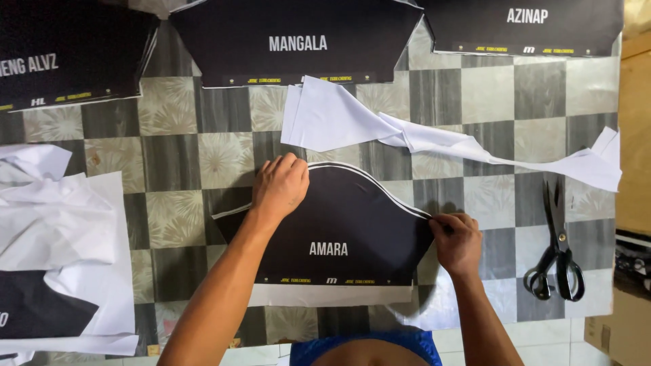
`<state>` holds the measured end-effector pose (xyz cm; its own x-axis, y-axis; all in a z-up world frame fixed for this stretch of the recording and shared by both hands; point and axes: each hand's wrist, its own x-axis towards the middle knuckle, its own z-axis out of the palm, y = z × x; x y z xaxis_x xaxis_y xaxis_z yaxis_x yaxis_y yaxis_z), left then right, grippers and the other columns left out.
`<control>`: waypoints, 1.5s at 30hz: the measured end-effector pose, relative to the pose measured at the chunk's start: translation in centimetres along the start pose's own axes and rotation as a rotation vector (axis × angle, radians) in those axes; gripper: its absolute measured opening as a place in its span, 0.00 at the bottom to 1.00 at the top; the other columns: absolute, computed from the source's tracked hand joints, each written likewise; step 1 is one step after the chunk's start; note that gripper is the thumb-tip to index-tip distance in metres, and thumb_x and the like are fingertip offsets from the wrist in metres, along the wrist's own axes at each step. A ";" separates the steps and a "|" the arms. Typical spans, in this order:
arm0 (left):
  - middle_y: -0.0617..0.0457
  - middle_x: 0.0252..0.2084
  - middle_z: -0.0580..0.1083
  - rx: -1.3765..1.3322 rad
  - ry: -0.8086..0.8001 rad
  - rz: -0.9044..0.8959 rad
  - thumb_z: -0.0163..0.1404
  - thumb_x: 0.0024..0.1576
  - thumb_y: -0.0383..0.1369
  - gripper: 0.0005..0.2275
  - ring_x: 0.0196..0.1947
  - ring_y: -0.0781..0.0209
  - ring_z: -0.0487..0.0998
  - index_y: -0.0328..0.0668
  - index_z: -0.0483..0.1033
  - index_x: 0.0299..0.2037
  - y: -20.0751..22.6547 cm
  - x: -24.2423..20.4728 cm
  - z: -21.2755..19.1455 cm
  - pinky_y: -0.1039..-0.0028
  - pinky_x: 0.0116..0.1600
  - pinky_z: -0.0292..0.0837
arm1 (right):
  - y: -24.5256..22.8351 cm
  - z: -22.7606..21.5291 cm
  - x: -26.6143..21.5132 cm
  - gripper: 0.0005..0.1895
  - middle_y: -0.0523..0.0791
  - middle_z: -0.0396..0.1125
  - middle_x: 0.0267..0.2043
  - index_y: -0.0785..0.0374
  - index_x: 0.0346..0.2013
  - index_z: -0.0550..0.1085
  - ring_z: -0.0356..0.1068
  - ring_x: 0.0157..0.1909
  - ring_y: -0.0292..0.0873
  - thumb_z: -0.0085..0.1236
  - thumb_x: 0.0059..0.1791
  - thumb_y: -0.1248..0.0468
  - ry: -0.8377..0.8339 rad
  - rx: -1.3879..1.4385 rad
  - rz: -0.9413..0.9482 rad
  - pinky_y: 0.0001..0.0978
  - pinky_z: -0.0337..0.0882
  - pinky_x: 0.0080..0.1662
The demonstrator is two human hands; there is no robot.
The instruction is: The person uses scissors to cut white fabric along the edge of a black paper pattern labeled 'AMARA'. After cutting, the person removes the excess fabric and places the pattern aside. The person then repeats the process with a new pattern labeled 'VITEX' on a fresh piece of white fabric.
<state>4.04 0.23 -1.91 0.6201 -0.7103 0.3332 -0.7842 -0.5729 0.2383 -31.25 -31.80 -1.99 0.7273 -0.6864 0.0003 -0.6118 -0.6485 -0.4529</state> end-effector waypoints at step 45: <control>0.56 0.40 0.79 -0.279 -0.213 -0.256 0.59 0.65 0.37 0.03 0.44 0.47 0.86 0.58 0.86 0.42 0.2 0.8 -1.1 0.55 0.49 0.84 | -14.5 7.4 7.2 0.10 0.38 0.73 0.45 0.44 0.46 0.87 0.72 0.58 0.47 0.73 0.52 0.49 -0.099 0.059 -0.139 0.45 0.62 0.65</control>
<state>4.39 -0.01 -0.56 0.7630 -0.6451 0.0422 -0.5624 -0.6301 0.5355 -14.83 -24.86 -2.02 0.8322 -0.5540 -0.0203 -0.4865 -0.7123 -0.5059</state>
